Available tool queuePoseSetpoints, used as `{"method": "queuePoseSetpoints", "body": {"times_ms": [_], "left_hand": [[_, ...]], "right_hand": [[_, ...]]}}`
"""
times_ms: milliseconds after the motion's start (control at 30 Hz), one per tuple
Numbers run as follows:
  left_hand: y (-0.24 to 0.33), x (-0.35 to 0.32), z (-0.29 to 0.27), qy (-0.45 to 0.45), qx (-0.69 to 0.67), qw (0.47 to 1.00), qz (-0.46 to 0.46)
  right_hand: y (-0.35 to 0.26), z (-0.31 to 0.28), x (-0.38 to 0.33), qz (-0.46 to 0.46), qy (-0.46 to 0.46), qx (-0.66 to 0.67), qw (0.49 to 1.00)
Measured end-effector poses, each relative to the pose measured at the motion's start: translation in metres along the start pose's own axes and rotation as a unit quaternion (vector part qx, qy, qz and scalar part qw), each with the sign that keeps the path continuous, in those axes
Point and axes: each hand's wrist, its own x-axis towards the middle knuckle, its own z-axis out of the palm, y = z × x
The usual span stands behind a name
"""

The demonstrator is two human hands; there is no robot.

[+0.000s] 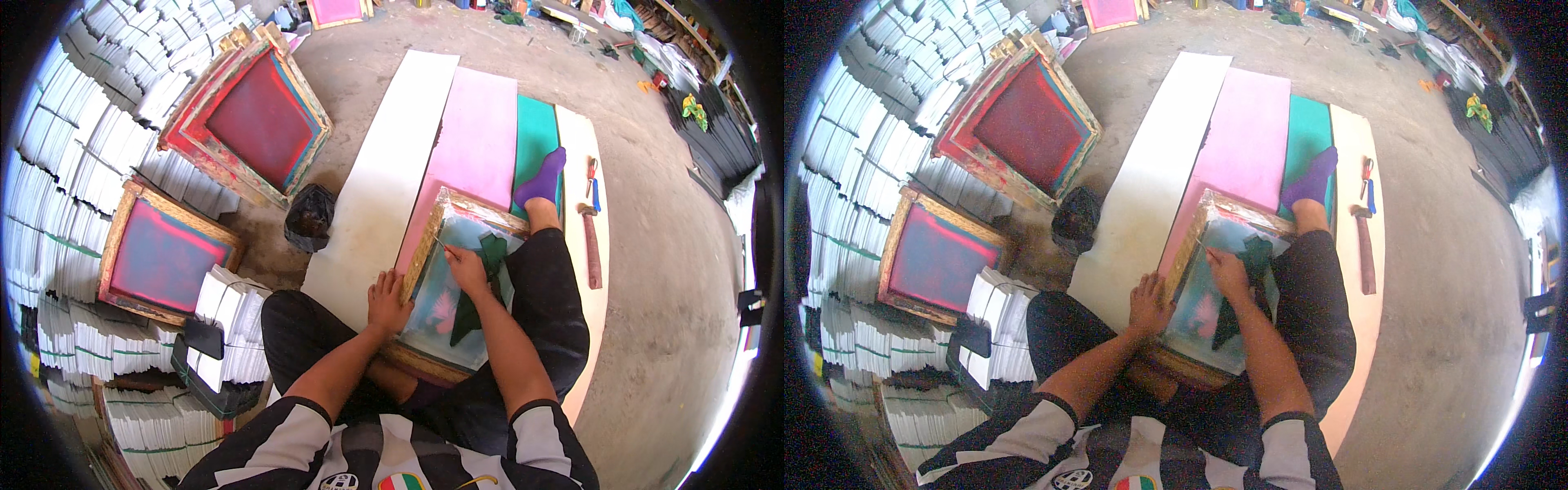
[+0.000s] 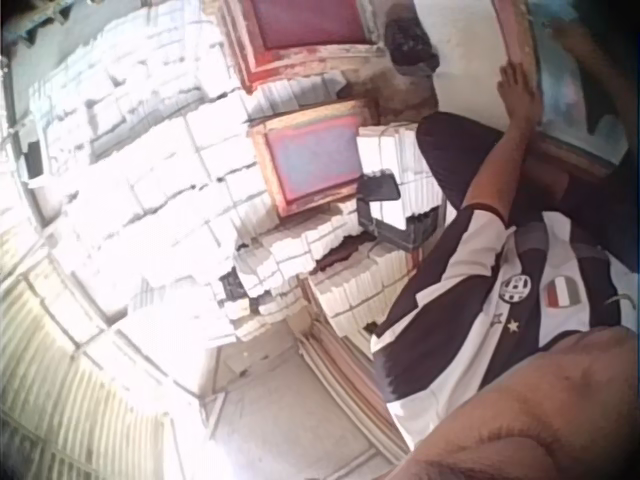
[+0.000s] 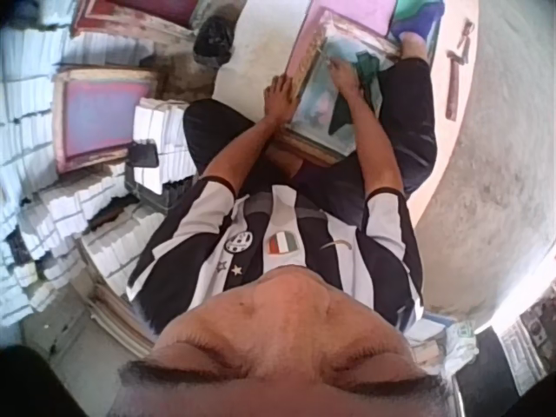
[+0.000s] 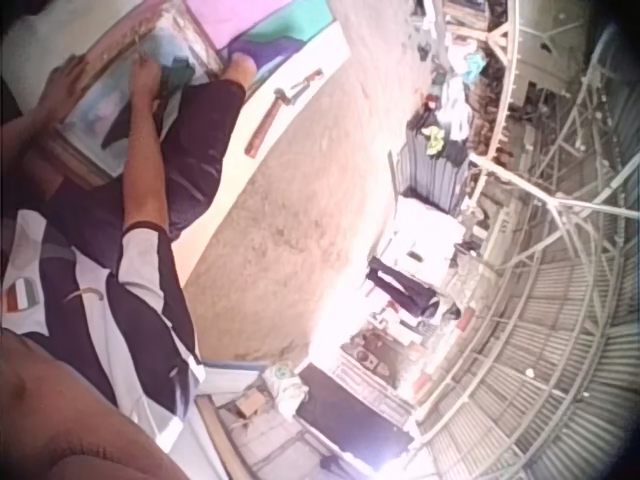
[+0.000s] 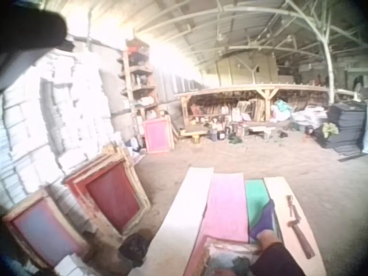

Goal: The person sits on the floor and uses a small tool to scrape or clean the inner edge of a wooden picture frame. They hold the frame steady with one hand while working along the edge with the other. The person occasionally adjusts their position and the frame's orientation to reach different sections.

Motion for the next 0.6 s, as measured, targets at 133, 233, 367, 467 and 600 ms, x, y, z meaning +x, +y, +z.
{"method": "queuePoseSetpoints", "body": {"times_ms": [133,233,367,467,600], "left_hand": [[0.009,0.003,0.000,0.015,0.012,1.000,0.017],[-0.002,-0.007,0.000,0.003,0.016,1.000,-0.011],[0.009,0.006,0.004,0.008,0.000,1.000,0.016],[-0.002,-0.005,0.004,0.010,0.016,1.000,-0.001],[0.001,-0.001,0.004,0.012,0.017,1.000,0.012]], "right_hand": [[0.018,0.017,0.004,0.075,0.025,0.085,0.993],[-0.042,0.000,0.006,0.328,-0.079,0.269,0.902],[-0.006,-0.009,0.011,0.167,-0.038,0.069,0.983],[-0.070,-0.020,-0.020,0.101,0.008,-0.142,0.985],[-0.095,-0.038,-0.026,0.127,-0.008,-0.184,0.975]]}}
